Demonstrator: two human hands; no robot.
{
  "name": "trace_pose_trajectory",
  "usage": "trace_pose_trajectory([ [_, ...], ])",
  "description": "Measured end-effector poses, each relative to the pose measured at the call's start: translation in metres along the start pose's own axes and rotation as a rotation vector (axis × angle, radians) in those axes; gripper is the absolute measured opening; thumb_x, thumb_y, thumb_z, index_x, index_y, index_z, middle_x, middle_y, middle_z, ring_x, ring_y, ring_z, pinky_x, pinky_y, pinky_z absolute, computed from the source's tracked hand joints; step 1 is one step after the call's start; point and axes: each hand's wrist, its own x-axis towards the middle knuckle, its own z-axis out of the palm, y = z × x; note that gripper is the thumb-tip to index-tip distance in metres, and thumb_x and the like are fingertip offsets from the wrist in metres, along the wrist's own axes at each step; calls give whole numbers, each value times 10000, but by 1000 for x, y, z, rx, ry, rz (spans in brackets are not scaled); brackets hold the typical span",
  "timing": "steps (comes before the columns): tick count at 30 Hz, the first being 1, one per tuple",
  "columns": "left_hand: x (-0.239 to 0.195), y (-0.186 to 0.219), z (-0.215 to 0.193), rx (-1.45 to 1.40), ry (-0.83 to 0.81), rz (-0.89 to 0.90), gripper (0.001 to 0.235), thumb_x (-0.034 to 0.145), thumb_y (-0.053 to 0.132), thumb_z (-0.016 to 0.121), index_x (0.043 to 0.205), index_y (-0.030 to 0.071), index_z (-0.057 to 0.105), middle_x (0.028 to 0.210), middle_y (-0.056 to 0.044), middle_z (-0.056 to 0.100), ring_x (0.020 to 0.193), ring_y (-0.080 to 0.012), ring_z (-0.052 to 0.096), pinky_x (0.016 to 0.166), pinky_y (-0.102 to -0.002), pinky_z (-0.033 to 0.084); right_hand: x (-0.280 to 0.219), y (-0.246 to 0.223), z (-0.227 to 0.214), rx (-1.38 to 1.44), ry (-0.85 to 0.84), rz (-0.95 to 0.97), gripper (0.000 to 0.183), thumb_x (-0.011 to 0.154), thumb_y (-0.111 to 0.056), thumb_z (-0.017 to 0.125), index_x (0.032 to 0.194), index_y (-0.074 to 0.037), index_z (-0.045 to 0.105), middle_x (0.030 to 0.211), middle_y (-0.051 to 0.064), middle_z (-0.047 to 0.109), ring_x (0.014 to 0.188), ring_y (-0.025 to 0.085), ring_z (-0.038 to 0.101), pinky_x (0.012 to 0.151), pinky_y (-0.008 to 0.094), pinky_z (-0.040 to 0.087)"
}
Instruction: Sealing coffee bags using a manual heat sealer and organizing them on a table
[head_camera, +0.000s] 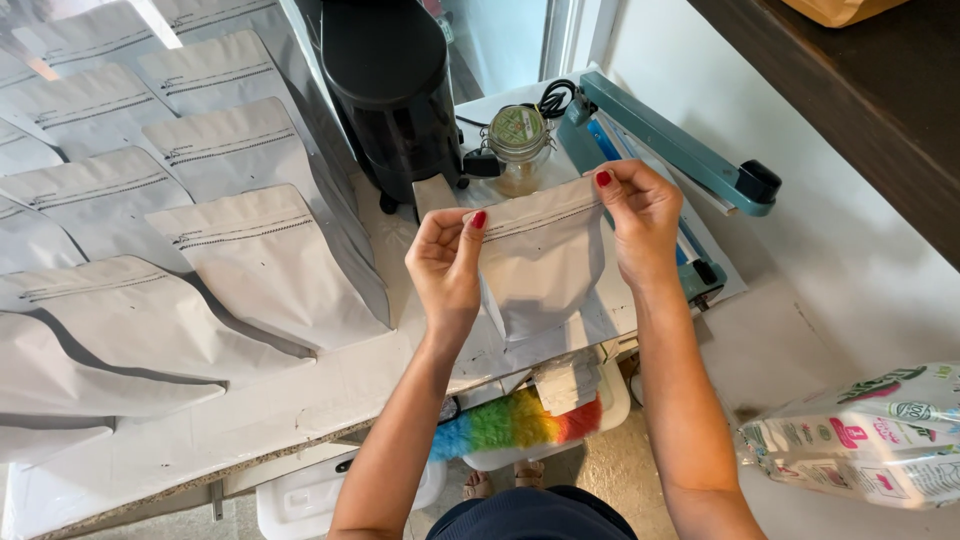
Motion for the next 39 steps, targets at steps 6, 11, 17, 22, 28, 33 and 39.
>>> trace_pose_trajectory([
  [6, -13, -4, -8, 46, 25, 93, 87, 978, 76, 712, 1033, 21, 673, 831, -61, 734, 702, -27, 635, 647, -191, 529, -32, 12, -2, -22, 129, -92, 100, 1061, -127, 674, 1028, -38, 707, 850, 39, 653, 813, 59, 585, 800, 235, 521],
  [11, -32, -89, -45, 371, -108, 169, 284, 887, 96, 827, 1146, 76, 711, 939, -88, 784, 942, -101, 688, 881, -367, 553, -121, 78, -26, -62, 433, -44, 255, 1053, -162, 655, 1245, -34, 547, 1091, 85, 655, 998, 124, 627, 914, 274, 518],
  [17, -46, -81, -29, 496, -117, 215, 408, 828, 120, 884, 1154, 27, 658, 1011, -187, 689, 951, -277, 701, 872, -388, 532, -201, 229, -150, -140, 769, 216, 328, 1008, -49, 702, 1263, -43, 495, 919, 6, 591, 767, 30, 574, 751, 186, 489],
  [22, -50, -85, -20, 489, -93, 233, 449, 839, 106, 873, 1211, 18, 638, 1059, -161, 691, 993, -247, 682, 917, -396, 527, -192, 247, -185, -121, 736, 334, 381, 1019, -69, 680, 1340, 11, 490, 1005, 59, 656, 815, 110, 653, 721, 251, 564],
  [28, -51, -90, -21, 457, -101, 236, 421, 845, 91, 865, 1194, 22, 639, 1082, -148, 706, 1047, -233, 681, 955, -425, 515, -186, 240, -194, 26, 723, 401, 185, 1071, -143, 603, 1230, -51, 586, 1003, 77, 717, 833, 131, 717, 705, 239, 605],
  [33, -53, -82, -17, 459, -102, 234, 404, 856, 90, 856, 1188, 31, 632, 1079, -131, 710, 1056, -218, 675, 963, -421, 515, -186, 243, -201, 94, 713, 430, 149, 1101, -200, 564, 1192, -89, 603, 989, 80, 728, 838, 138, 728, 711, 238, 605],
  [39, -54, -66, -6, 428, -106, 233, 405, 868, 62, 840, 1202, 11, 616, 1093, -149, 717, 1057, -171, 642, 935, -418, 531, -183, 252, -201, -61, 690, 348, 241, 1008, -95, 719, 1206, -27, 601, 993, 81, 697, 825, 125, 687, 719, 246, 586],
])
